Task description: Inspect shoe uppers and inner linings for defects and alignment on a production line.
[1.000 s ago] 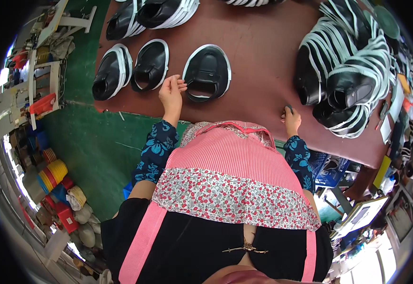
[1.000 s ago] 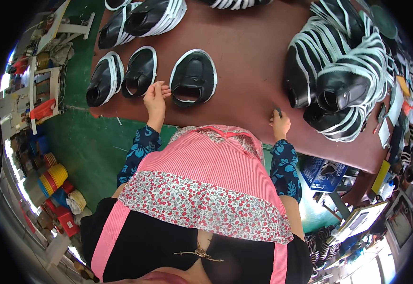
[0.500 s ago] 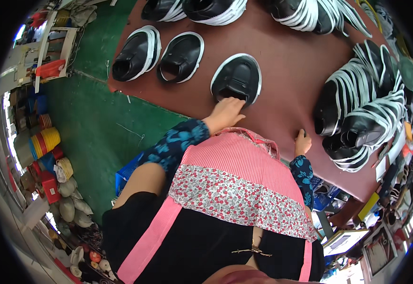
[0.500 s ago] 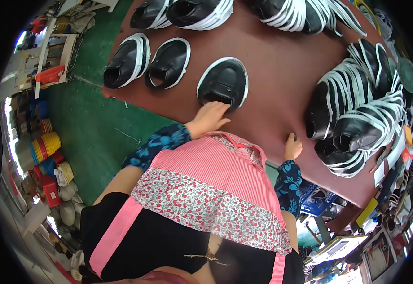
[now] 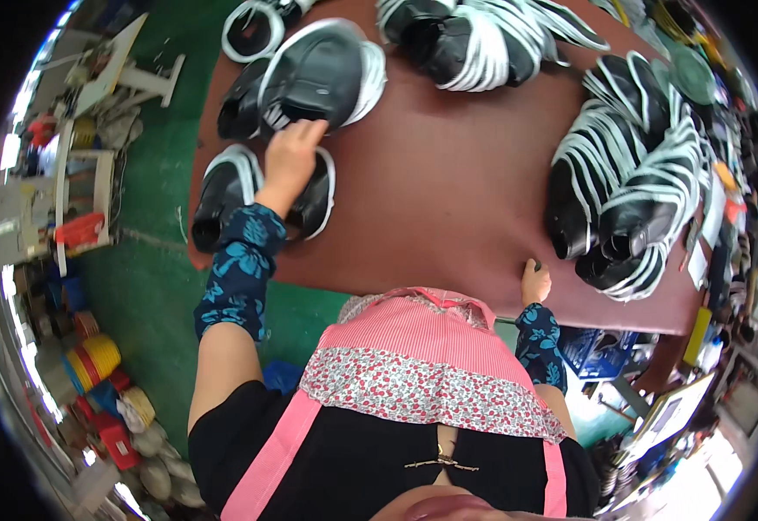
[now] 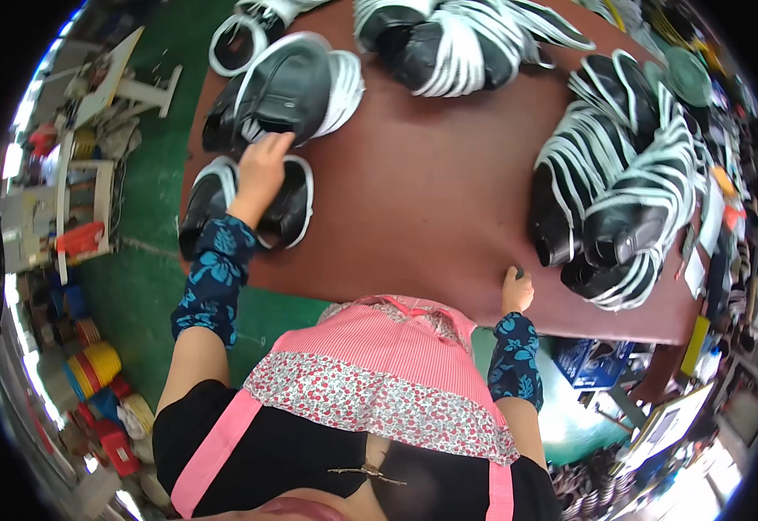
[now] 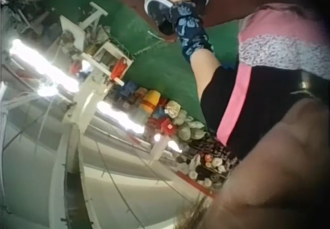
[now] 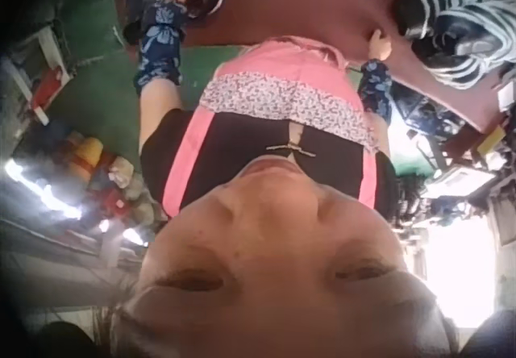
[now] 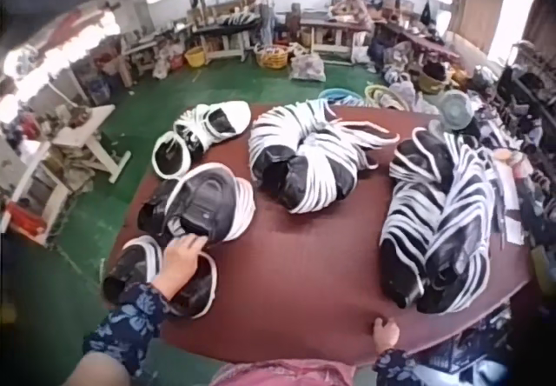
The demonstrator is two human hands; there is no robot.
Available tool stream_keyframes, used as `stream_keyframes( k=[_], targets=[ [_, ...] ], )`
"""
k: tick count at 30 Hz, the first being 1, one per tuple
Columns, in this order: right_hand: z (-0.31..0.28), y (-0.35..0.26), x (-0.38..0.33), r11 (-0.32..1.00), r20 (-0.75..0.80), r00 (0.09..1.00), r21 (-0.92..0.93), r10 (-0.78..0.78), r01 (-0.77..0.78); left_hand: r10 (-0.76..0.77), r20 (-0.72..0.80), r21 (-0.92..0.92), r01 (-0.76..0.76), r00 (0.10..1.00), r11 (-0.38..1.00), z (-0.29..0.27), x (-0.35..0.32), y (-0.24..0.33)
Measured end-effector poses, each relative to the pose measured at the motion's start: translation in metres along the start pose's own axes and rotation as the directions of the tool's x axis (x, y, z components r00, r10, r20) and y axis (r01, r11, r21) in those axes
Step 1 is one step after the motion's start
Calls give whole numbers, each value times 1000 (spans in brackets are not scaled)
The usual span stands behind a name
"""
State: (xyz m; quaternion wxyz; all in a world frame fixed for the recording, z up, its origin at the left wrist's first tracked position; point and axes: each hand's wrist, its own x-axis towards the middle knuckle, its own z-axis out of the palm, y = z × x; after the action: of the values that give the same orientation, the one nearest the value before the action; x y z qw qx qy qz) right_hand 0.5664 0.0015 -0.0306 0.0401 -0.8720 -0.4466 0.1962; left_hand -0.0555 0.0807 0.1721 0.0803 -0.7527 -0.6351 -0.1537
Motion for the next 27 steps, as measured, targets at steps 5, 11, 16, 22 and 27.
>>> stream_keyframes(
  k=[5,11,16,22,27],
  targets=[
    [15,15,19,1000,12,1000,21,1,-2,-136,-96,-104,126,986,987,54,53,-66],
    [16,23,18,994,17,1000,105,14,-15,-31,-332,-132,-14,943,991,100,85,36],
    [-2,43,23,980,8,989,138,-145,143,199,156,-707,-31,968,706,157,87,210],
    [-73,60,19,808,-167,934,470,-315,356,398,527,-821,329,751,467,180,56,387],
    [-213,77,89,733,-533,839,527,-109,430,263,-89,-871,-203,961,448,118,158,538]
  ],
)
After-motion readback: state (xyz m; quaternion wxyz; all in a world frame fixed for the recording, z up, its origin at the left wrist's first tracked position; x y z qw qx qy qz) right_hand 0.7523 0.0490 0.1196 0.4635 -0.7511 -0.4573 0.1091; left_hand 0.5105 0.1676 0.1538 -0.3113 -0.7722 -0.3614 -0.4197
